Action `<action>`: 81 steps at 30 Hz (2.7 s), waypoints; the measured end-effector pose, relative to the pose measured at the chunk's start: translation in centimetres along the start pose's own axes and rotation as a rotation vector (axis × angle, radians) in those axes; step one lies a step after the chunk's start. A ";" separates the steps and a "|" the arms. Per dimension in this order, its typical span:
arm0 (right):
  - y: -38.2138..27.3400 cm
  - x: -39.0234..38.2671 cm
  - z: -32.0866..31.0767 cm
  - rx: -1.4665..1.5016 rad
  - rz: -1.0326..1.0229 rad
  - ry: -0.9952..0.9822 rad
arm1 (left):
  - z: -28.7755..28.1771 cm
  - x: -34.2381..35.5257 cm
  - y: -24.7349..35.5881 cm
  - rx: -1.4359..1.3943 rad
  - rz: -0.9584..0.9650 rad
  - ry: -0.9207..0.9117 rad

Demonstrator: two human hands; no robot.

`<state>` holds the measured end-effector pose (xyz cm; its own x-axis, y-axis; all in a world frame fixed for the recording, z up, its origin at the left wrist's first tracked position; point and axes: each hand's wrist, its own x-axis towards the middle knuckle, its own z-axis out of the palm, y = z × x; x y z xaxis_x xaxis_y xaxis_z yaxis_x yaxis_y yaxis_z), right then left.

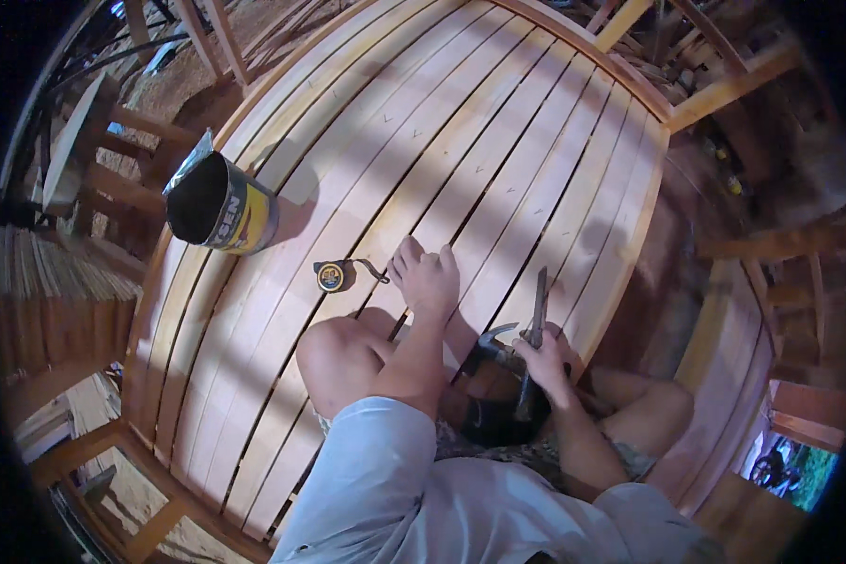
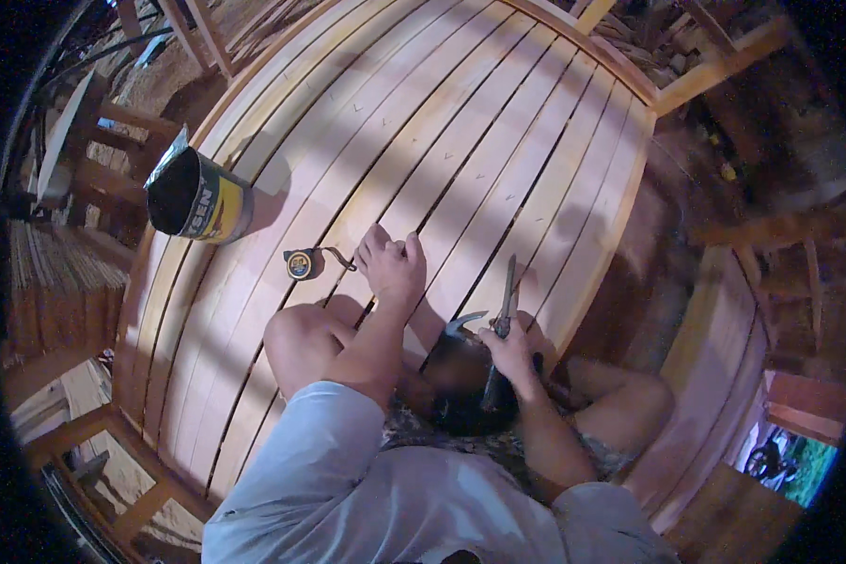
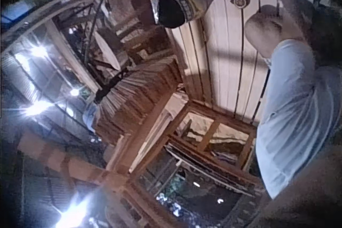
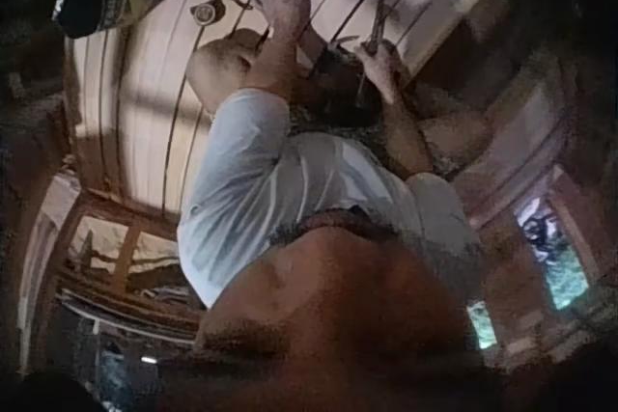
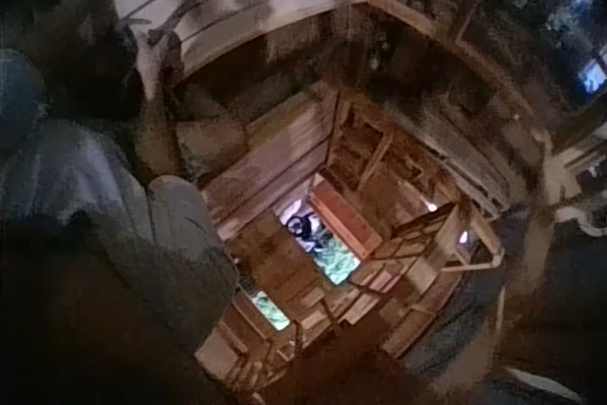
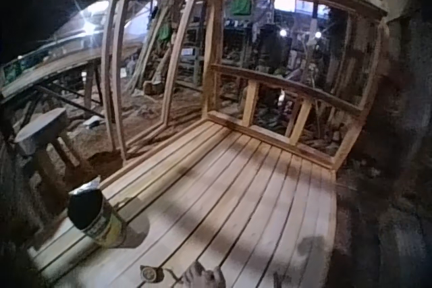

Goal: The person aligns wooden floorboards on a frame by hand and uses a hammer and a wooden block to tap them into place.

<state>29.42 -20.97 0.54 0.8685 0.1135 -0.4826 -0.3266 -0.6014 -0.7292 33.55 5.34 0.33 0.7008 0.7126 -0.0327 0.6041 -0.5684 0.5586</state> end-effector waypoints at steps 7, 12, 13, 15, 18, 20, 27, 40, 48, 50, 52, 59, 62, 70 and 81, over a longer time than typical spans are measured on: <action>-1.5 -0.2 0.0 -0.038 0.041 -0.009 | -0.3 0.2 0.3 -0.020 -0.044 -0.059; -1.2 0.3 0.8 0.006 0.039 -0.011 | 1.1 0.6 -1.0 -0.002 -0.009 0.076; -0.6 0.4 0.6 0.008 0.048 -0.004 | 1.4 0.5 -0.7 0.025 0.022 0.136; 0.4 0.6 0.3 -0.010 0.010 0.015 | 1.8 0.2 -0.1 0.026 0.016 0.103; -0.8 0.0 0.4 -0.003 -0.019 0.026 | 0.8 0.1 0.2 0.018 0.000 0.082; -2.3 -0.8 0.3 -0.020 0.018 0.016 | 0.5 -0.1 0.0 0.008 -0.006 0.090; -1.2 -0.5 -0.4 -0.097 -0.055 0.134 | 1.0 -0.5 1.4 0.003 0.085 0.105; -1.6 -1.2 -1.0 0.079 -0.056 0.049 | -17.7 0.2 -15.6 -0.359 0.008 0.117; -2.3 -1.2 -1.6 0.622 0.122 0.092 | -15.7 -23.2 -31.3 0.525 0.041 -0.294; -5.1 -0.6 -0.6 0.967 0.231 0.050 | -16.8 -25.1 -36.4 0.433 -0.340 -0.162; -4.4 -0.6 -2.6 1.020 0.272 0.160 | -16.3 -24.9 -31.8 0.370 -0.467 -0.306; -0.2 -0.2 -3.8 1.058 0.266 0.224 | -16.3 -23.7 -28.1 0.683 -0.481 -0.499; -1.8 -1.1 -3.3 1.083 0.307 0.163 | -16.8 -23.6 -29.6 0.513 -0.438 -0.294; 0.0 -0.1 2.4 0.567 0.125 0.326 | -16.1 -23.9 -30.0 -0.156 -0.405 -0.027; -4.0 -2.9 0.1 0.063 0.029 0.159 | -13.2 -24.8 -33.9 0.387 -0.216 0.223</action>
<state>28.20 -18.81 4.80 0.9047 -0.0322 -0.4249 -0.3708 -0.5509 -0.7477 -9.30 12.41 -6.87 0.4716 0.8774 0.0876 0.8527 -0.4791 0.2081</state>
